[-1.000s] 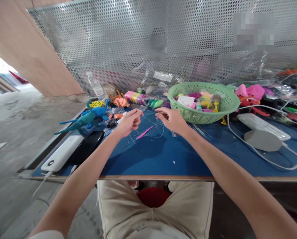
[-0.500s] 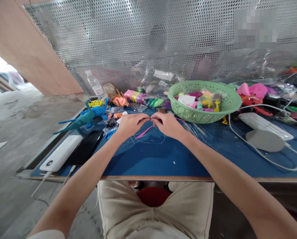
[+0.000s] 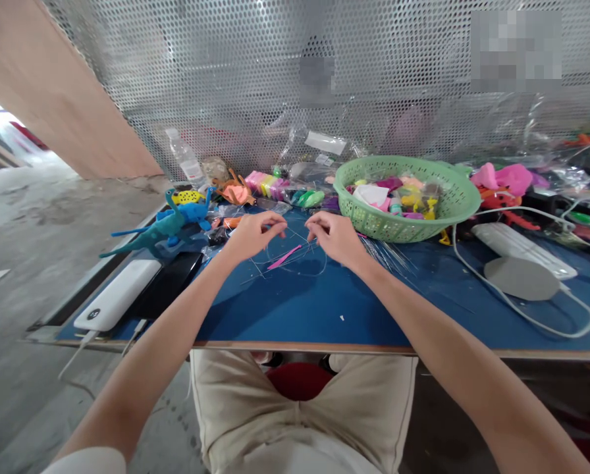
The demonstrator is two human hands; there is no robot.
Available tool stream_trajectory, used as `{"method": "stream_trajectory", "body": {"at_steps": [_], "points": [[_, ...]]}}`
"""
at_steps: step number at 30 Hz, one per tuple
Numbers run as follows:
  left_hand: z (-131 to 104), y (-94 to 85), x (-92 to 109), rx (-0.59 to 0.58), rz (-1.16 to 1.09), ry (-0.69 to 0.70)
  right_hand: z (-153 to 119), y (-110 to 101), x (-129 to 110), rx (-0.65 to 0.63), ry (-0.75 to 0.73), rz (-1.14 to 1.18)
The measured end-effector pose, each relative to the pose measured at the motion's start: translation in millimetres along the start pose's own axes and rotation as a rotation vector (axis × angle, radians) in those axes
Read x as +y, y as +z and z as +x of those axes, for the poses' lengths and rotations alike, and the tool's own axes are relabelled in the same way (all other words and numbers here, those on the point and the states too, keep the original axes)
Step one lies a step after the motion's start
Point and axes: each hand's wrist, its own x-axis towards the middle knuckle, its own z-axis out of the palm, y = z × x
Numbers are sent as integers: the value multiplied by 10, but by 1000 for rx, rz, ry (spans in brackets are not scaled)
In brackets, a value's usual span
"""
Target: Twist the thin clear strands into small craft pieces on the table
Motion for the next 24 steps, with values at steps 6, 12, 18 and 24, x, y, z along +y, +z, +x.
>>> {"method": "stream_trajectory", "body": {"at_steps": [6, 12, 18, 24], "points": [[14, -75, -140, -50, -299, -160, 17, -168, 47, -47, 3, -118], [18, 0, -42, -38, -438, -144, -62, -49, -188, -164, -34, -41], [18, 55, 29, 44, -567, -128, -95, 44, -223, -157, 16, 162], [-3, 127, 66, -16, -645, -140, -87, 121, -154, -96, -10, 326]]}}
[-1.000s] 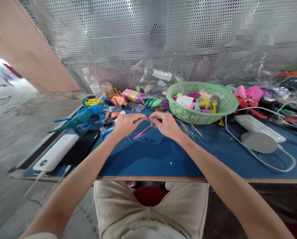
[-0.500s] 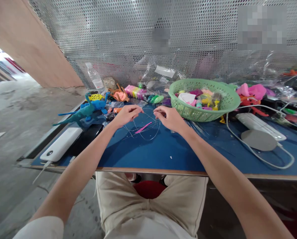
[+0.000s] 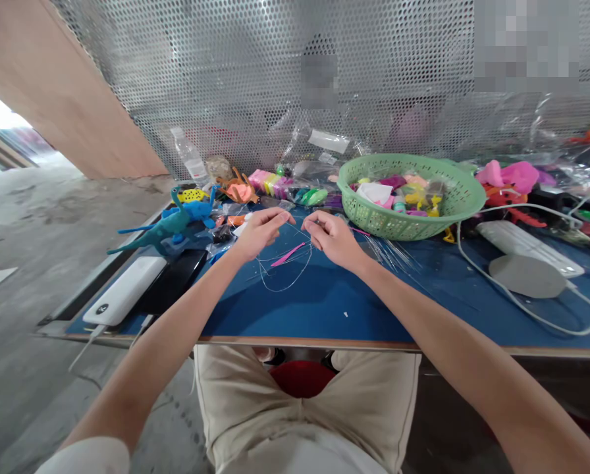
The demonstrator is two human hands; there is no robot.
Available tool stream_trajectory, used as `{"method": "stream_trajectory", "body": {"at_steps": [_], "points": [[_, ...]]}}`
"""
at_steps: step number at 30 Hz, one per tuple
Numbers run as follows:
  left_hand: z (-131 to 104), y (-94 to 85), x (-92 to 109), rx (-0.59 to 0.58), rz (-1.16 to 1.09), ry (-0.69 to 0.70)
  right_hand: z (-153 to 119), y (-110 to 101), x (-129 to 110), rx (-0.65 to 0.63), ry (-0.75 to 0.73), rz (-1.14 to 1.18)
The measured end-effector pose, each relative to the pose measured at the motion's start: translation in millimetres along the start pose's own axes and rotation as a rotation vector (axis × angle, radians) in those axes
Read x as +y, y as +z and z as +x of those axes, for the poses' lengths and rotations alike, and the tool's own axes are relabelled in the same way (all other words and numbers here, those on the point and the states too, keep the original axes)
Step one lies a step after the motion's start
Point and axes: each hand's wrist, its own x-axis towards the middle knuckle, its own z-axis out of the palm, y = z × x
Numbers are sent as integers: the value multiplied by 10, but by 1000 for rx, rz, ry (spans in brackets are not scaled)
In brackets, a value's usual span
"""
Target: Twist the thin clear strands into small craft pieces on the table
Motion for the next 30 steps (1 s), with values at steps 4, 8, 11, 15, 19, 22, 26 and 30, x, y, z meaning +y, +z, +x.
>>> {"method": "stream_trajectory", "body": {"at_steps": [4, 8, 11, 15, 19, 22, 26, 30], "points": [[22, 16, 12, 16, -74, -8, 19, 23, 28, 63, 7, 93], [50, -80, 35, 23, -256, -152, 73, -59, 83, 175, 48, 103], [56, -150, 34, 4, -298, -188, 110, -128, 115, 267, 62, 170], [47, -170, 20, -2, -302, -127, 101, -153, 97, 247, 54, 106], [24, -136, 56, -49, -271, -207, 52, -143, 32, 183, -36, -59], [5, -97, 115, -35, -231, -235, 24, -128, -25, 168, -96, -146], [-2, -78, 151, -9, -160, -226, 1, -96, -61, 141, -115, -263], [8, -101, 106, -24, -80, -287, 1, -97, -16, 108, -125, -330]]}}
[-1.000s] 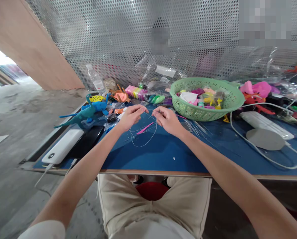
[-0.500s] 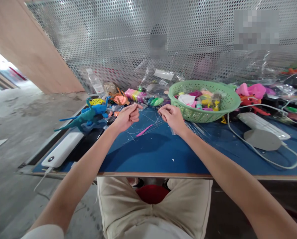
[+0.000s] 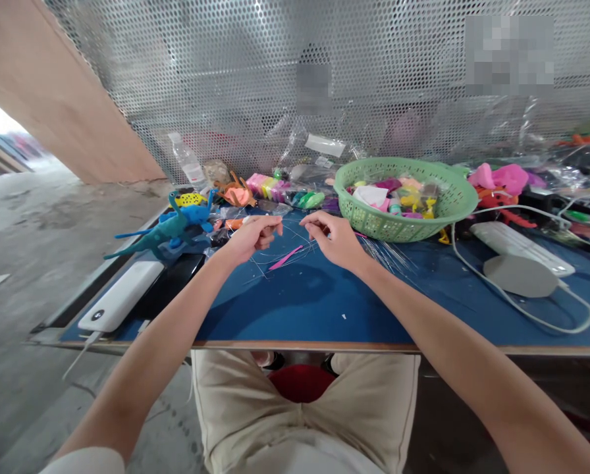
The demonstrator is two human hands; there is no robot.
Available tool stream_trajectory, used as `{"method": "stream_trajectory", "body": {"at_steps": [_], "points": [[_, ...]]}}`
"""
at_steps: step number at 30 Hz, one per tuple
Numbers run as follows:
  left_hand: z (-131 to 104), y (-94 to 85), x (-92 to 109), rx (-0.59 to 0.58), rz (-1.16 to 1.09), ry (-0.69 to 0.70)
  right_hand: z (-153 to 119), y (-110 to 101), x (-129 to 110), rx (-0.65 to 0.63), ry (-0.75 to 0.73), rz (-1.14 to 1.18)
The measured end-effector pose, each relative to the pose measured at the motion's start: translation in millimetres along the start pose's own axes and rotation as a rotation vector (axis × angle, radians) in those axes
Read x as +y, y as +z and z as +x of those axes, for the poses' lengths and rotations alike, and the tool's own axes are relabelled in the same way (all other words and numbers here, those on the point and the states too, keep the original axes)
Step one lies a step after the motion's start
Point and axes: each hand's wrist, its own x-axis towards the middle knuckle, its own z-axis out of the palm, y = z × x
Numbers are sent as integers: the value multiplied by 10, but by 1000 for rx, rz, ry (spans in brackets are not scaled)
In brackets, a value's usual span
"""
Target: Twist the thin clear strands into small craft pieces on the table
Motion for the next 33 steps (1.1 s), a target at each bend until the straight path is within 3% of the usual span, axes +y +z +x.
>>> {"method": "stream_trajectory", "body": {"at_steps": [7, 14, 21, 27, 33], "points": [[34, -15, -65, -14, 51, 20, 21, -10, 74, -68, 39, -35], [83, -110, -172, -14, 207, 148, 84, -114, 195, -126, 10, -108], [69, -78, -132, 1, 460, 278, 90, -27, 224, -226, 101, 236], [89, -130, -188, -28, 677, 316, 122, -7, 350, -299, 105, 157], [125, -161, -286, -52, 672, 286, 133, -42, 447, -291, 164, 205]]}}
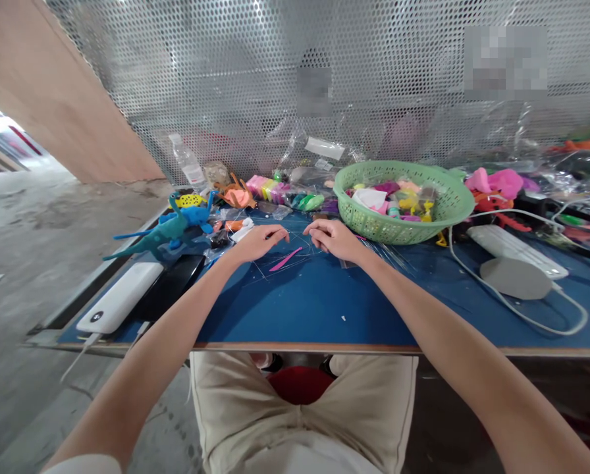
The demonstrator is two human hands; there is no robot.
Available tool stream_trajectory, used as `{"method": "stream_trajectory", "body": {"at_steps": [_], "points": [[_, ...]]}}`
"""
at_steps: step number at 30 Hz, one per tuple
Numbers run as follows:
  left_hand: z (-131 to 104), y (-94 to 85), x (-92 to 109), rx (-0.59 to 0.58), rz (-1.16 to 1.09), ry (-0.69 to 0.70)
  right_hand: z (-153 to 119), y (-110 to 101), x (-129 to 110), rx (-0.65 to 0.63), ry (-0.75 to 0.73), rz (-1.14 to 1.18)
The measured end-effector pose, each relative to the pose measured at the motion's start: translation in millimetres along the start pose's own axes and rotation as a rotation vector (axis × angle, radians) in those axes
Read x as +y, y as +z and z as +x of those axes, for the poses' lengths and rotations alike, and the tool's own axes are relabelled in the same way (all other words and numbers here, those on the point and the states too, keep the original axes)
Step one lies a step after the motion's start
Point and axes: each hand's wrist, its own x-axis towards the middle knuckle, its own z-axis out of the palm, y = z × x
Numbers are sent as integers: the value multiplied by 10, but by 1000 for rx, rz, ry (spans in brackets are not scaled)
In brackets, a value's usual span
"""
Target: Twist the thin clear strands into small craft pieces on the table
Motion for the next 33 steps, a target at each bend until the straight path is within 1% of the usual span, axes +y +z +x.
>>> {"method": "stream_trajectory", "body": {"at_steps": [2, 5, 7, 9, 11, 14, 16, 17, 20, 22, 25, 28, 31, 33], "points": [[6, -11, -31, 34, -131, -35, 8, -13, 1, 47, 30, 80], [26, -24, -82, 62, -460, -115, 20, -35, -6, 151, 68, 183], [40, -13, -106, 62, -608, -152, 19, -50, -10, 187, 68, 144], [47, 13, -114, 42, -640, -168, 9, -63, -19, 196, 40, 15], [47, 44, -106, 3, -586, -146, -3, -68, -36, 201, -45, -160], [35, 65, -66, -45, -378, -44, -10, -43, -80, 203, -251, -453], [15, 44, -18, -59, -248, 10, -6, -5, -108, 175, -371, -640], [1, 21, 12, -65, -205, 27, -4, 16, -117, 157, -408, -713], [-51, -89, 107, -71, -64, 78, -15, 58, -126, 126, -472, -874], [-84, -174, 159, -137, 27, 106, -40, 57, -125, 124, -533, -942], [-110, -263, 195, -263, 67, 91, -88, 34, -132, 79, -641, -988], [-109, -281, 190, -318, 91, 90, -118, 32, -128, 16, -635, -987], [-103, -262, 170, -372, 106, 81, -117, 57, -97, -88, -567, -960], [-102, -253, 154, -410, 102, 64, -109, 66, -81, -144, -510, -899]]}}
